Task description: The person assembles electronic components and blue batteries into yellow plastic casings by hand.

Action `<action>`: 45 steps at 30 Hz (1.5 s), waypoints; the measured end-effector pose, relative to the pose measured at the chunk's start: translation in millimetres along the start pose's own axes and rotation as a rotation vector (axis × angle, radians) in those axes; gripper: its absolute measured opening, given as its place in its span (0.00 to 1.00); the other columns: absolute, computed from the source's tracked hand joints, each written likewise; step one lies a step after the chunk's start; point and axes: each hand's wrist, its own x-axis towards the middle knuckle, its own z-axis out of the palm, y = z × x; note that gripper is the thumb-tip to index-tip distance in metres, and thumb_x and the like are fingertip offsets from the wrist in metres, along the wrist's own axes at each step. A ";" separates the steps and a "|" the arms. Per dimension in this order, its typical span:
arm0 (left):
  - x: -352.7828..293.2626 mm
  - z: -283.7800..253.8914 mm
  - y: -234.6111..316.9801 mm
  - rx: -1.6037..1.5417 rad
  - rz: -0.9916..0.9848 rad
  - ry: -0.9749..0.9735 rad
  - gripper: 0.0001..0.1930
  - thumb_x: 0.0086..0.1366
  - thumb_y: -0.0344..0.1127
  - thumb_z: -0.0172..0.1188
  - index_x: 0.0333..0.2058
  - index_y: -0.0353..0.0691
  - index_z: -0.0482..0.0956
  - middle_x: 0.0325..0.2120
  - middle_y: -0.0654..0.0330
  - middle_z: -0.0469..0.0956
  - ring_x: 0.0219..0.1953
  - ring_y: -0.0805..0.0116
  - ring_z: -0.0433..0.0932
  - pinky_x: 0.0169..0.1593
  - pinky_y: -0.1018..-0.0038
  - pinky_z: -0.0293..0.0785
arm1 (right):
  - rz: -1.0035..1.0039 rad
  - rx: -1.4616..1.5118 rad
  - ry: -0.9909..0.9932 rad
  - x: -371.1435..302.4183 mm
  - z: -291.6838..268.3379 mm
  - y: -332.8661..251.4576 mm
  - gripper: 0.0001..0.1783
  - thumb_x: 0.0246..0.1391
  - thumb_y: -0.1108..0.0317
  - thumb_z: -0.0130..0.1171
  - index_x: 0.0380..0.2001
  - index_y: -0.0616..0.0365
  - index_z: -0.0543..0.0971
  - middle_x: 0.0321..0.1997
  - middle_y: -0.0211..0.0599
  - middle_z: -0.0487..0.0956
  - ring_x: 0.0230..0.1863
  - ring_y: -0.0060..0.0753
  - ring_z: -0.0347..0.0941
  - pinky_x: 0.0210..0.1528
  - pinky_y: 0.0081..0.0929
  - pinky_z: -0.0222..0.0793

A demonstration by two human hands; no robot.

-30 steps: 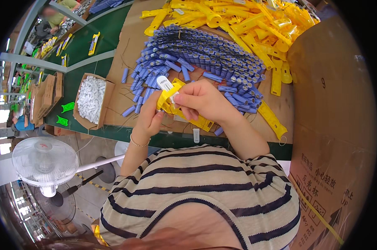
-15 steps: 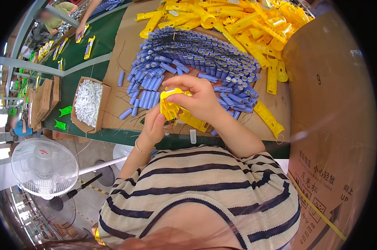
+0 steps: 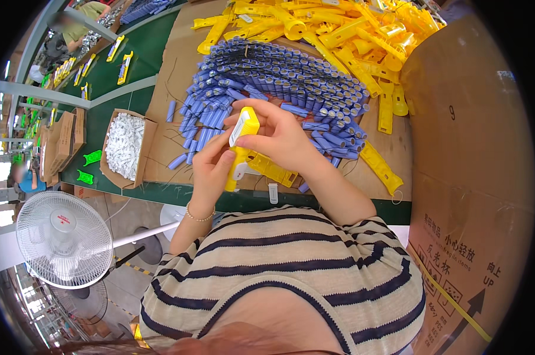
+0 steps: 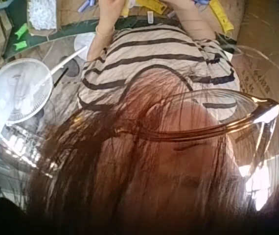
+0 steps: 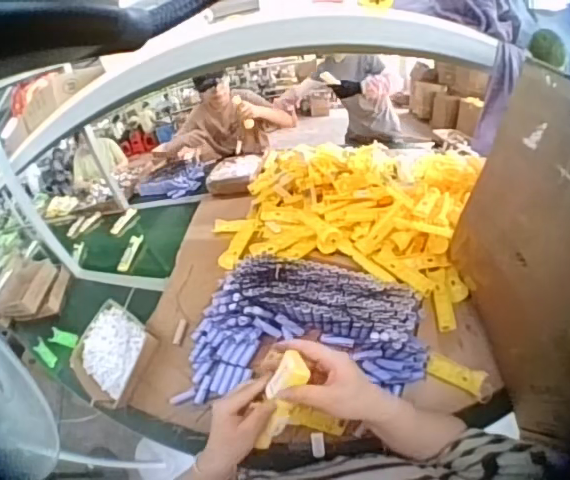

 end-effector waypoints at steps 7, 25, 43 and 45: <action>1.5 -9.9 -11.0 -0.894 -0.466 -0.352 0.38 0.48 0.24 0.66 0.58 0.39 0.58 0.49 0.60 0.70 0.50 0.66 0.72 0.54 0.69 0.69 | 0.151 0.041 -0.350 -5.4 0.0 0.0 0.29 0.44 0.78 0.64 0.51 0.63 0.67 0.44 0.35 0.74 0.45 0.22 0.71 0.48 0.23 0.69; -4.7 18.6 -11.7 -0.279 0.039 0.095 0.20 0.67 0.30 0.45 0.56 0.31 0.60 0.48 0.58 0.69 0.48 0.71 0.70 0.53 0.75 0.65 | -0.382 -0.879 0.230 -8.8 12.2 10.1 0.06 0.42 0.70 0.63 0.25 0.61 0.79 0.29 0.39 0.77 0.33 0.41 0.72 0.37 0.32 0.67; 5.0 24.4 -19.7 -0.395 -0.013 0.311 0.16 0.70 0.36 0.37 0.52 0.34 0.60 0.39 0.57 0.71 0.40 0.72 0.70 0.48 0.74 0.66 | -0.615 -1.311 0.279 -13.5 23.7 49.2 0.05 0.40 0.70 0.64 0.22 0.54 0.77 0.24 0.28 0.72 0.29 0.32 0.67 0.31 0.31 0.56; 3.7 24.1 -22.9 -0.427 -0.022 0.292 0.16 0.68 0.34 0.39 0.53 0.34 0.58 0.39 0.56 0.71 0.40 0.72 0.70 0.48 0.74 0.66 | -0.611 -1.403 0.219 -14.4 22.5 53.4 0.04 0.42 0.68 0.61 0.22 0.53 0.77 0.24 0.27 0.72 0.29 0.32 0.67 0.33 0.31 0.56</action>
